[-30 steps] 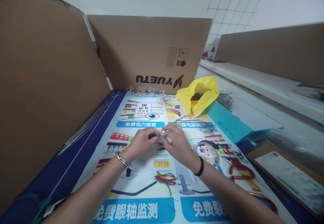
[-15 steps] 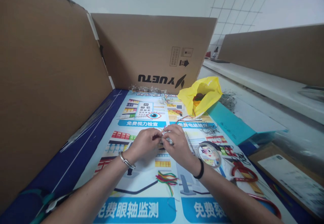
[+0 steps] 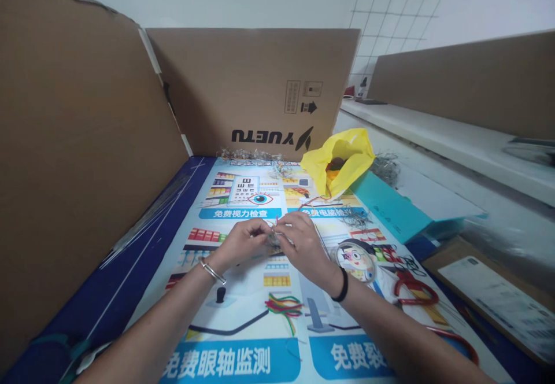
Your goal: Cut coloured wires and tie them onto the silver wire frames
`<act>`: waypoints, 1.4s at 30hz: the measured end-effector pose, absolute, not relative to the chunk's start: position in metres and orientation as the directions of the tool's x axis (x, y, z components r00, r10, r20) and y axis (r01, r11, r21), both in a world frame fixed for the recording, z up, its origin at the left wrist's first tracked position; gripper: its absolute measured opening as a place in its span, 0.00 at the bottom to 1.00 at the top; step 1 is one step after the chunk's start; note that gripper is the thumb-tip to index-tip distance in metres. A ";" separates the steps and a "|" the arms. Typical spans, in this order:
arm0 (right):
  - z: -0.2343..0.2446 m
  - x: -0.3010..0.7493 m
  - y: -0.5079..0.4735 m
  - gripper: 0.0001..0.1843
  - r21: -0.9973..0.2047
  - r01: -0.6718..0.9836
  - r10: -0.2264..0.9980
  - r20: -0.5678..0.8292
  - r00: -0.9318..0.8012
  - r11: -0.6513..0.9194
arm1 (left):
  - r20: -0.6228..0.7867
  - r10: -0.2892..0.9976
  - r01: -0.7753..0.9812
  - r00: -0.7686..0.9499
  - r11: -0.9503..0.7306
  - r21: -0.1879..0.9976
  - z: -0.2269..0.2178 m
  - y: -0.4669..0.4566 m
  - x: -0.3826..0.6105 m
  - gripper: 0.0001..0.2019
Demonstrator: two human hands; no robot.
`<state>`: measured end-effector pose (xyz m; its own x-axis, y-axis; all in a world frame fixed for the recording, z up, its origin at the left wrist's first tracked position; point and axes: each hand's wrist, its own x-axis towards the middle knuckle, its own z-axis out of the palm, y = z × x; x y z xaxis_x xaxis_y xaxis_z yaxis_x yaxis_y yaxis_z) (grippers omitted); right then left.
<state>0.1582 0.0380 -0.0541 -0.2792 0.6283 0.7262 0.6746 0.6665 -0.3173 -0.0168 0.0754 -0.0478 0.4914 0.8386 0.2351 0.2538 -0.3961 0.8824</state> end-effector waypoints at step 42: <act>-0.051 0.159 0.037 0.07 -0.367 0.590 0.618 0.727 -0.300 0.719 | 0.047 0.858 0.154 0.511 -0.145 0.977 -0.043 0.072 -0.014 0.02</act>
<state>0.1594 0.0369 -0.0511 -0.3002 0.6177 0.7269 0.5904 0.7188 -0.3670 -0.0136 0.0722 -0.0430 0.5106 0.8585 0.0475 0.1537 -0.1455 0.9773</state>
